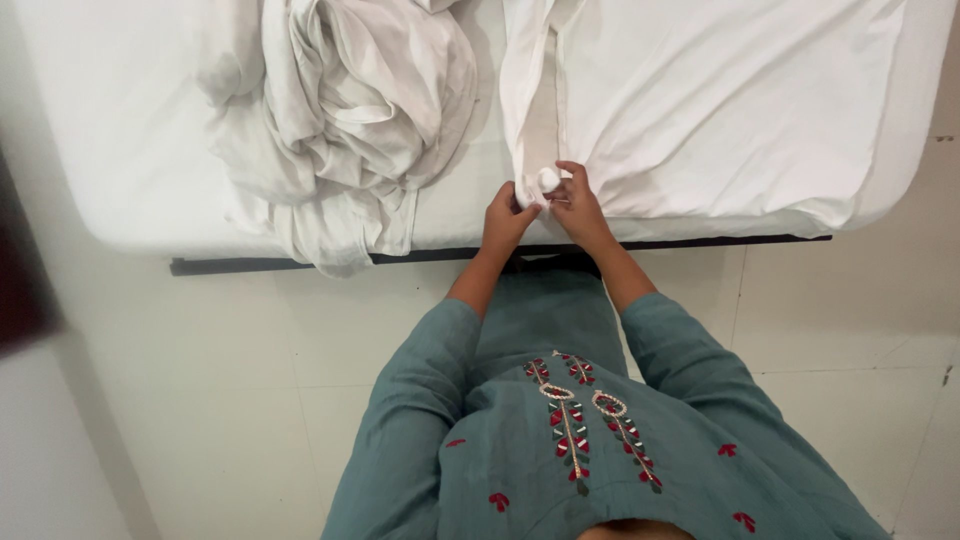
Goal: The person folds white cloths on a bed. The person lays out each cloth, folds it into a rectangle, and then folds it again into a smaller square.
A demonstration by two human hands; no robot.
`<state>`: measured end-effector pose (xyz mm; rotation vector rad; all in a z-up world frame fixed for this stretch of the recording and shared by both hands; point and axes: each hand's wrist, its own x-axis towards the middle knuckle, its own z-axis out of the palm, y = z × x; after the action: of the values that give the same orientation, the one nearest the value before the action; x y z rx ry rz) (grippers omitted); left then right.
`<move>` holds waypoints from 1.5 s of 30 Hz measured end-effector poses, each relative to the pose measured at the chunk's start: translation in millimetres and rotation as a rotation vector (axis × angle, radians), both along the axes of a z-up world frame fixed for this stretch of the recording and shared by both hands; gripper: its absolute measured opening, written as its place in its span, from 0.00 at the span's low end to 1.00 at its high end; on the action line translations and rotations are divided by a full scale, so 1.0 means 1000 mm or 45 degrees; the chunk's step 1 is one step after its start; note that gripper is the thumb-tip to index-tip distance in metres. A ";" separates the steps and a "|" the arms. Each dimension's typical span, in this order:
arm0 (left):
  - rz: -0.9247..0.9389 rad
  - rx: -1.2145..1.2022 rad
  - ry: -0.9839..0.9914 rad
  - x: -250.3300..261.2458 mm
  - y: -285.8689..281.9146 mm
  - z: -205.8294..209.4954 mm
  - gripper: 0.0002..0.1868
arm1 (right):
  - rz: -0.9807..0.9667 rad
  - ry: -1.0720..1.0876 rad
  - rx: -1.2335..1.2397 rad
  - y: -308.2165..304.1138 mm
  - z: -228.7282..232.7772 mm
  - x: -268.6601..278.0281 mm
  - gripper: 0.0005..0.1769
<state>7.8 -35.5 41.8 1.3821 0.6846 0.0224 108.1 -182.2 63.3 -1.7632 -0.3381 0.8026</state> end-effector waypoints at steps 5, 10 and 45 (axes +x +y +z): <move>0.041 -0.010 -0.005 0.002 -0.008 0.020 0.16 | 0.214 0.044 -0.035 0.007 0.017 0.000 0.44; -0.034 0.039 -0.173 0.003 -0.010 0.014 0.21 | 0.200 -0.108 -0.460 0.012 0.030 -0.007 0.17; 0.080 -0.035 0.181 0.007 -0.019 -0.004 0.12 | -0.187 0.173 0.009 -0.011 0.001 0.001 0.22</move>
<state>14.9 -54.2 37.5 1.3440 0.8441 -0.0361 109.3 -193.4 64.5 -1.6953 -0.1193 0.8087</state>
